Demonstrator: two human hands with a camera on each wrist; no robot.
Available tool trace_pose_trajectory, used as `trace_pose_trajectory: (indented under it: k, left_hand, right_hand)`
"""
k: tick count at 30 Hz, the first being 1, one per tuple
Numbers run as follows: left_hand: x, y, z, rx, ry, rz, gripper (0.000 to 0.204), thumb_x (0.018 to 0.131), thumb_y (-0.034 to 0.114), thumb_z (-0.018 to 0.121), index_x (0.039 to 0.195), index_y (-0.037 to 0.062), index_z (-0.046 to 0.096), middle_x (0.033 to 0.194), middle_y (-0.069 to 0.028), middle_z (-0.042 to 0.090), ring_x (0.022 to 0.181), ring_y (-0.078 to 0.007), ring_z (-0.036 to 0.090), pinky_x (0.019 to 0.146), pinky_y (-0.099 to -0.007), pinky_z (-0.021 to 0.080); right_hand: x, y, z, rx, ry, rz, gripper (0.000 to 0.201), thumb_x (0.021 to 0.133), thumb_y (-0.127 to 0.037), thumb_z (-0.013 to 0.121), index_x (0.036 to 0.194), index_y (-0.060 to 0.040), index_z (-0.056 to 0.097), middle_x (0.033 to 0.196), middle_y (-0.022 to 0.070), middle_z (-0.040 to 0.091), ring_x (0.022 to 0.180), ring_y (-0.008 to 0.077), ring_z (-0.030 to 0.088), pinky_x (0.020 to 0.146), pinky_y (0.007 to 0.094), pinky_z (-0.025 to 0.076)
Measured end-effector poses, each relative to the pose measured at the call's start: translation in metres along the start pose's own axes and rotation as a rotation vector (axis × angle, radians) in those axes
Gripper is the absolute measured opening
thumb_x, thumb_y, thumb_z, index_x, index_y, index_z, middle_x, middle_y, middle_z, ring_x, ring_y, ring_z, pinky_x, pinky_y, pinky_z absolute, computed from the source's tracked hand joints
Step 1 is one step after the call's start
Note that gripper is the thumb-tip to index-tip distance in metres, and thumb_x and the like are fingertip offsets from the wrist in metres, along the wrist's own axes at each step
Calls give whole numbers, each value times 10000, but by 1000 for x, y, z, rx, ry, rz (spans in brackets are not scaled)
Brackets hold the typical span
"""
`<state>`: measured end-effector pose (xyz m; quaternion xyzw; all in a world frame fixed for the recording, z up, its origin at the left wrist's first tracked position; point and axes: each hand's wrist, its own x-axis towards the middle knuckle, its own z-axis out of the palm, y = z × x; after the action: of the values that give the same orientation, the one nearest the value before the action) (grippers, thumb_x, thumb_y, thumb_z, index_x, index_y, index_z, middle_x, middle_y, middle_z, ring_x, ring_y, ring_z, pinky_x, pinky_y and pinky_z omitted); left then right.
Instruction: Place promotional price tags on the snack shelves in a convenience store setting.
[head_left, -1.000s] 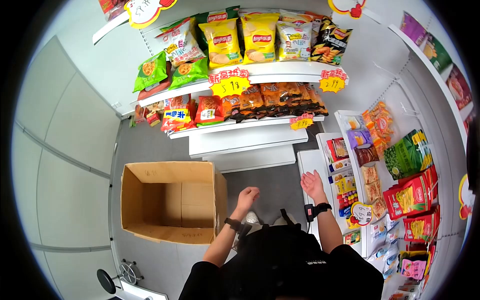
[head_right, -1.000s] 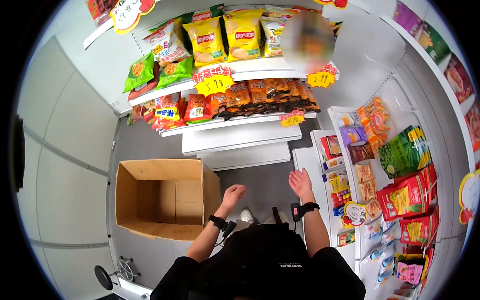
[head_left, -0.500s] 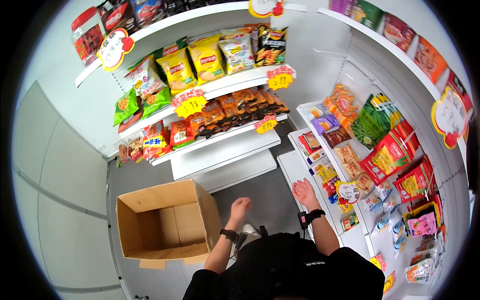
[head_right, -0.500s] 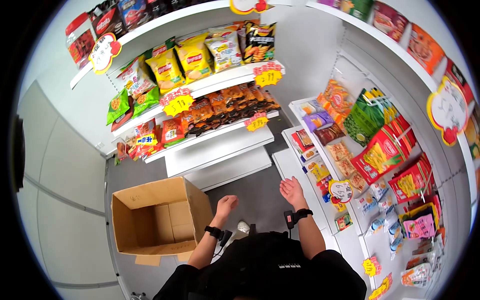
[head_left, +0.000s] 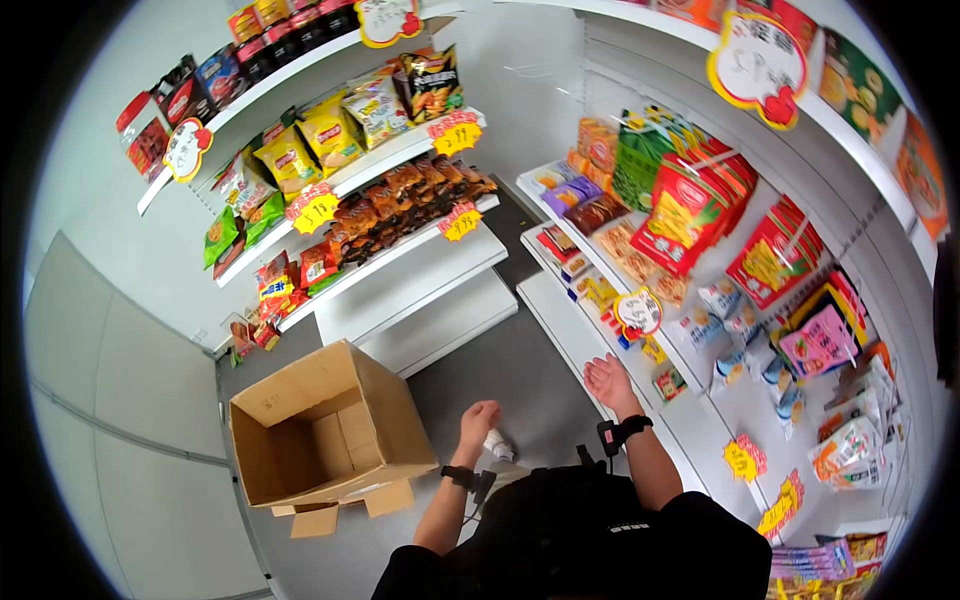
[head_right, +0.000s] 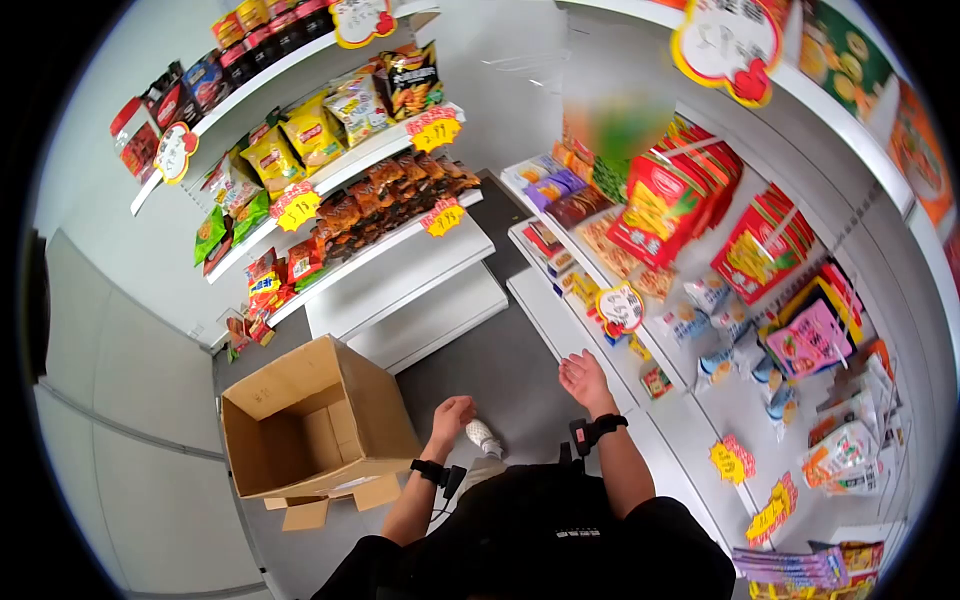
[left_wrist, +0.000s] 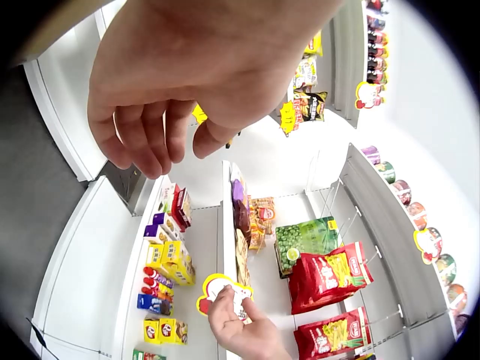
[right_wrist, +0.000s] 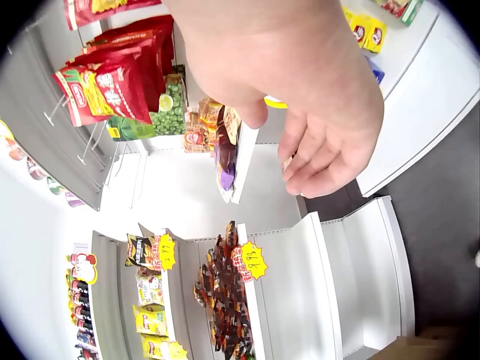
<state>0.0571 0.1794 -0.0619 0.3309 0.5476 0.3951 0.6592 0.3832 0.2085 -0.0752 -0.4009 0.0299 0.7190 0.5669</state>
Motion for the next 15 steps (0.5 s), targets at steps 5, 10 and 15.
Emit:
trace_pose_trajectory:
  k: [5,10,15]
  left_hand:
    - [-36,-15,24,83,-15,-55,205,885,229,564,960,46,616,875,-21,627,768,-115,580,683,-240,447]
    - [-48,-11,49,201,-102,-94,210,879,245,566,966,62,619,903,-22,635,802,-121,588,708,-257,453]
    - [-62,-19,73,249,-171,-57,233,879,249,565,987,51,620,922,-36,633,823,-140,597,725,-269,455]
  right_hand:
    - [-40,-1,-54,104,41,-55,477,876,-396,563,1142,-10,476,1093,135,572,945,248,564,831,376,488]
    - [-84,-5,-102,220,89,-136,467,879,-388,562,1133,-5,482,1112,139,568,978,249,562,846,377,485]
    - [-117,5,-148,299,127,-192,446,885,-377,560,1132,-12,492,1118,139,573,981,251,565,847,368,484]
